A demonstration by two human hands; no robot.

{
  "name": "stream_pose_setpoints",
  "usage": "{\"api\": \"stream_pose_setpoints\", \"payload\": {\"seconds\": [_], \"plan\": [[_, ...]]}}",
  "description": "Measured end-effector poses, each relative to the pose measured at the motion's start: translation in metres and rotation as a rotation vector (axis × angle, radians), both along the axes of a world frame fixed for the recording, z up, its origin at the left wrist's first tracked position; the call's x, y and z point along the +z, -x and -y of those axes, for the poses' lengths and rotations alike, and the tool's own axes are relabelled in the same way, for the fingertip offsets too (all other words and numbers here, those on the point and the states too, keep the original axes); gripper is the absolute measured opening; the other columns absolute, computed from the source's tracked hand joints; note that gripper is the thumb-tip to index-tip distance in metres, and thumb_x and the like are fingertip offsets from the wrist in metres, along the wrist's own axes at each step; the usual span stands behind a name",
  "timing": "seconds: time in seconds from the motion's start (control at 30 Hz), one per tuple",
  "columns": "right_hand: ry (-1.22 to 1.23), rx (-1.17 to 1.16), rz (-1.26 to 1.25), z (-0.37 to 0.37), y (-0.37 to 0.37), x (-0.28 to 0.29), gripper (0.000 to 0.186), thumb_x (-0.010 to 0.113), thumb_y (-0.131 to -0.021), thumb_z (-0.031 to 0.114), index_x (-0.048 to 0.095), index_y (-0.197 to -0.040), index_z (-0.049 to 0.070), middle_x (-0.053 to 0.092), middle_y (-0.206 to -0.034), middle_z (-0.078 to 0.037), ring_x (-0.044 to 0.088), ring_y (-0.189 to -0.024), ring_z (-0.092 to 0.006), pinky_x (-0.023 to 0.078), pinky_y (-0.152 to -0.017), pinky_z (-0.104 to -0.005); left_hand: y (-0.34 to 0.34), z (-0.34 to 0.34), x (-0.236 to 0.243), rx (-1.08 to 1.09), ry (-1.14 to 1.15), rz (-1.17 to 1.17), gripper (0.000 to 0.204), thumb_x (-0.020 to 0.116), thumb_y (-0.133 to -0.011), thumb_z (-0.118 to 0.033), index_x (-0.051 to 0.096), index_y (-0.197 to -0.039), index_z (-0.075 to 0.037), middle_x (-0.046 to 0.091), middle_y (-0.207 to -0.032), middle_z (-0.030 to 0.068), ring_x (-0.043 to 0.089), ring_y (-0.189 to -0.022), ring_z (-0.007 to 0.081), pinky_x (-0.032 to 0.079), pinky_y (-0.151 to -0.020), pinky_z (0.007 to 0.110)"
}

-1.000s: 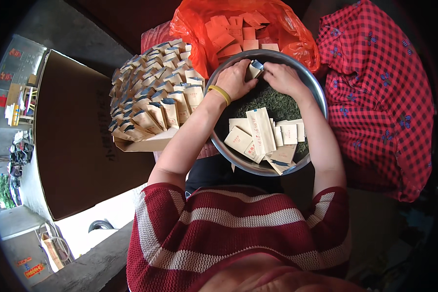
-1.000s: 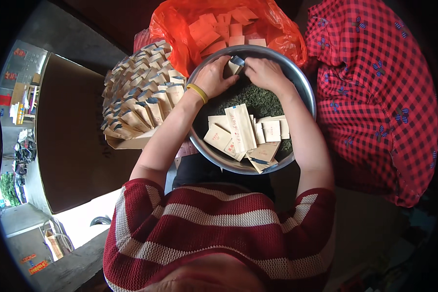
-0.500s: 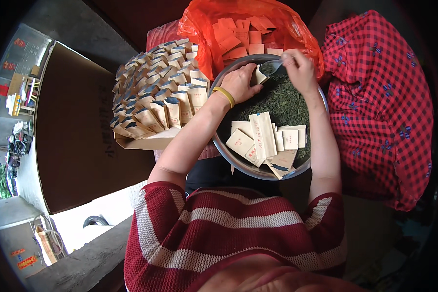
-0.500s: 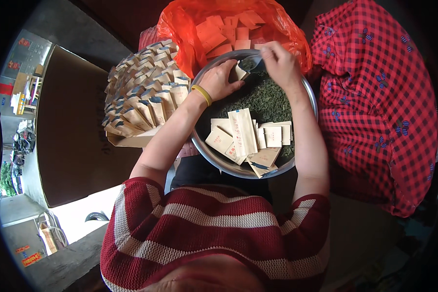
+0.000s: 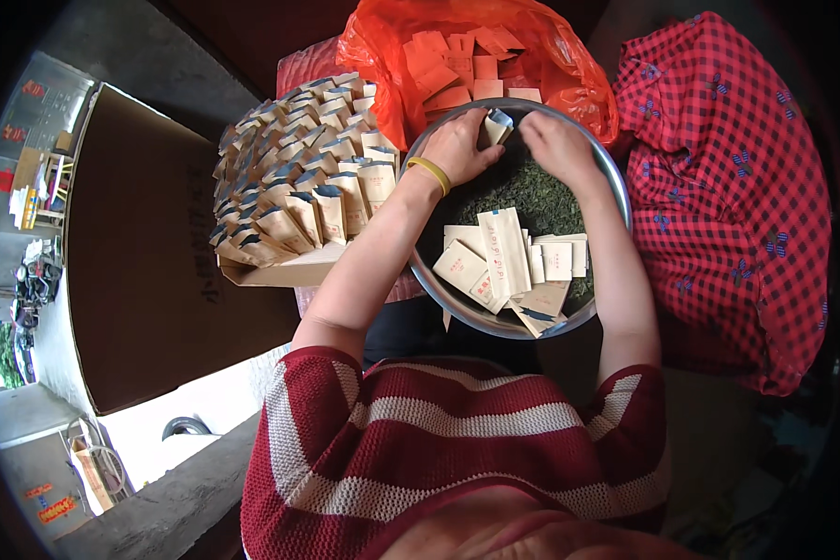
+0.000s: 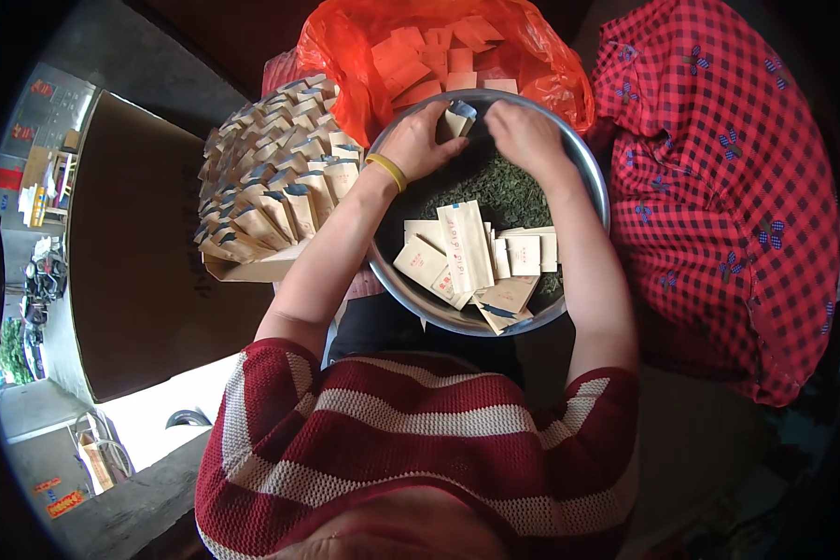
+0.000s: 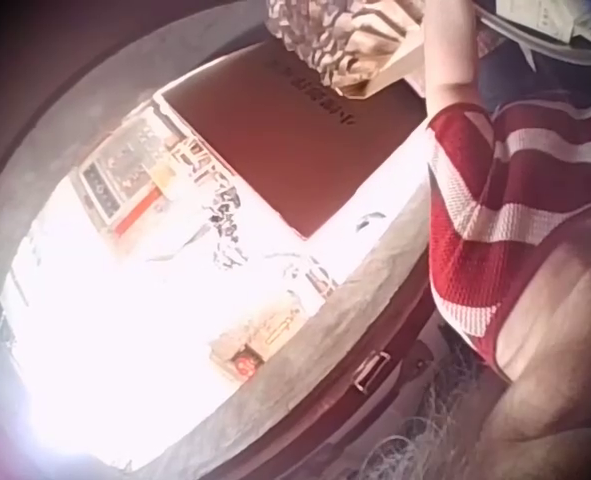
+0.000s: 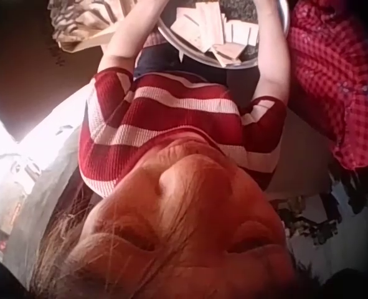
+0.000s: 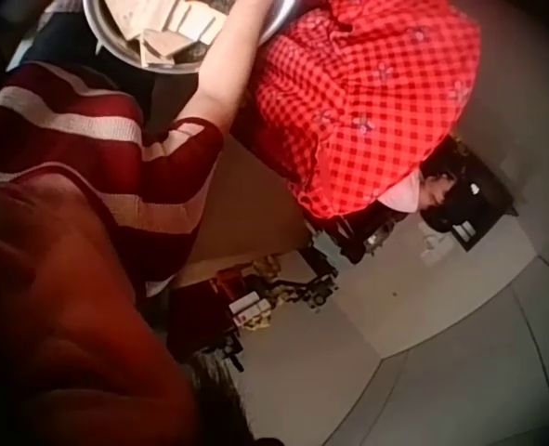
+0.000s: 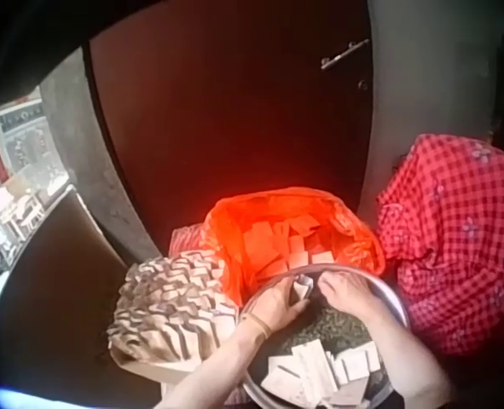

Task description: Packaging dried herbs into small paper packets by folding them by hand.

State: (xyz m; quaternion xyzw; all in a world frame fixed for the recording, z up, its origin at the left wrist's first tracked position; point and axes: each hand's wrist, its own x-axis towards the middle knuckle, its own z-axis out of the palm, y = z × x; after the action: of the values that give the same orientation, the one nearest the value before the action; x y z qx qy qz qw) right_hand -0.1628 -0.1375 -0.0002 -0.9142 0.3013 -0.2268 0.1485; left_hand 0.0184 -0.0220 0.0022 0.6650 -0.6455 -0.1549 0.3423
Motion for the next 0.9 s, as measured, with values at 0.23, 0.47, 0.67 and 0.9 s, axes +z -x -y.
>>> {"api": "stream_pose_setpoints", "payload": {"seconds": [0.23,0.47,0.67,0.9], "plan": [[-0.454,0.015,-0.057,0.003,-0.004,-0.007,0.018,0.057,-0.091,0.017,0.064,-0.091,0.001,0.067,-0.079,-0.014,0.067,-0.079,-0.0197,0.051,-0.069,-0.0344,0.002,-0.002,0.003,0.012,0.001,-0.014,0.058,0.076,-0.078,-0.028,0.055,-0.124,0.001,0.066,-0.104,0.026,0.064,-0.098,0.039,0.051,-0.085,0.042],[-0.281,-0.187,0.446,0.023,0.018,0.018,0.023,0.058,-0.095,0.025,0.066,-0.093,0.004,0.067,-0.077,-0.013,0.068,-0.075,-0.0173,0.05,-0.067,-0.0333,0.0,-0.002,0.003,-0.048,-0.033,0.041,0.06,0.075,-0.079,-0.031,0.053,-0.126,0.0,0.065,-0.109,0.0257,0.062,-0.103,0.039,0.049,-0.089,0.042],[-0.082,0.014,0.4,-0.02,-0.006,0.033,0.018,0.061,-0.094,0.022,0.064,-0.095,0.004,0.067,-0.083,-0.015,0.068,-0.08,-0.0303,0.052,-0.07,-0.0372,-0.002,0.0,0.0,-0.064,-0.057,0.073,0.061,0.074,-0.079,-0.032,0.052,-0.127,-0.001,0.064,-0.11,0.0252,0.061,-0.105,0.0393,0.048,-0.091,0.043],[0.06,0.163,0.376,-0.028,-0.007,0.04,0.015,0.062,-0.092,0.018,0.062,-0.092,0.003,0.067,-0.087,-0.015,0.066,-0.081,-0.0343,0.052,-0.069,-0.0398,-0.001,-0.001,0.0,-0.073,-0.034,0.086,0.062,0.075,-0.079,-0.032,0.052,-0.127,0.0,0.063,-0.112,0.0262,0.061,-0.105,0.0396,0.048,-0.091,0.043]]}}
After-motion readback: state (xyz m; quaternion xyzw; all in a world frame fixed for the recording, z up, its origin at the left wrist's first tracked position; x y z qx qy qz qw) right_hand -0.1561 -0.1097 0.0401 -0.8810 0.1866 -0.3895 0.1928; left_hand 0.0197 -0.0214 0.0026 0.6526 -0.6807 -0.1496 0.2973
